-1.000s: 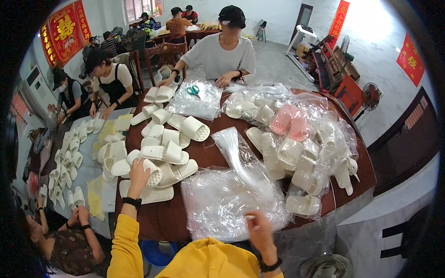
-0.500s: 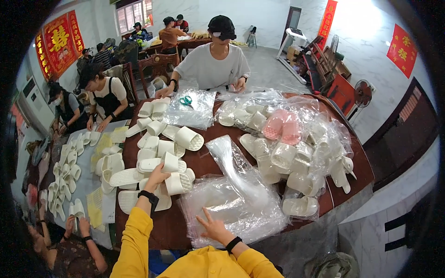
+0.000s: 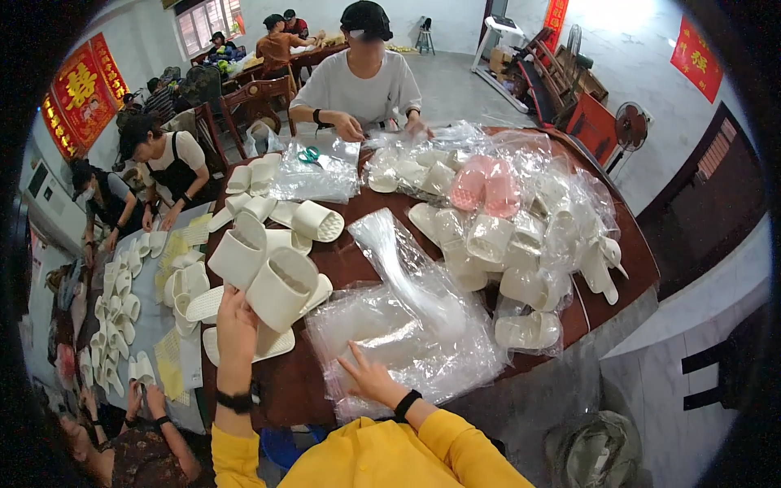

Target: The recorder is packing sandals into plastic bags in a shoe manufacturing facility.

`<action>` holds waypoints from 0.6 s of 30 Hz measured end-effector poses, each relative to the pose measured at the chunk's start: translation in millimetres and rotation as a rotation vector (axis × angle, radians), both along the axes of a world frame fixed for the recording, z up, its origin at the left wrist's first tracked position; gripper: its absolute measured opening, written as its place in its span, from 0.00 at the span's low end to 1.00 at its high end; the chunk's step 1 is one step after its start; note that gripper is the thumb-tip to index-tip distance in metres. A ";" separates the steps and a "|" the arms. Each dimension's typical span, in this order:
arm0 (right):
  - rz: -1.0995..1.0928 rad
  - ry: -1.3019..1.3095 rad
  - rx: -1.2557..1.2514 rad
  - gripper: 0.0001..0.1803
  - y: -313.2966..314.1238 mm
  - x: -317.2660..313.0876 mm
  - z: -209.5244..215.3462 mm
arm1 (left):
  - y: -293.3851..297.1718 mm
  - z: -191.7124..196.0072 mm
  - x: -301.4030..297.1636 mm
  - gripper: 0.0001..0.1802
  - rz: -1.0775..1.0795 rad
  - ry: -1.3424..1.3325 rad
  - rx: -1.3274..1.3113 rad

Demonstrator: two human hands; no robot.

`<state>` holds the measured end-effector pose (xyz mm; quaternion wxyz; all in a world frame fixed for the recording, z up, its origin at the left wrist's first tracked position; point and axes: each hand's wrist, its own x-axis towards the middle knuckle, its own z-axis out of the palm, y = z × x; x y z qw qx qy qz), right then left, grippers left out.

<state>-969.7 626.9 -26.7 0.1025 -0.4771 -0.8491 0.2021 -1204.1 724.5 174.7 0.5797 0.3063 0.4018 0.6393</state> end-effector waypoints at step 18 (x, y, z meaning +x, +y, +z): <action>-0.537 0.465 -0.137 0.16 -30.1 130.1 143.4 | -112.2 -197.0 80.1 0.26 -0.486 0.477 -0.202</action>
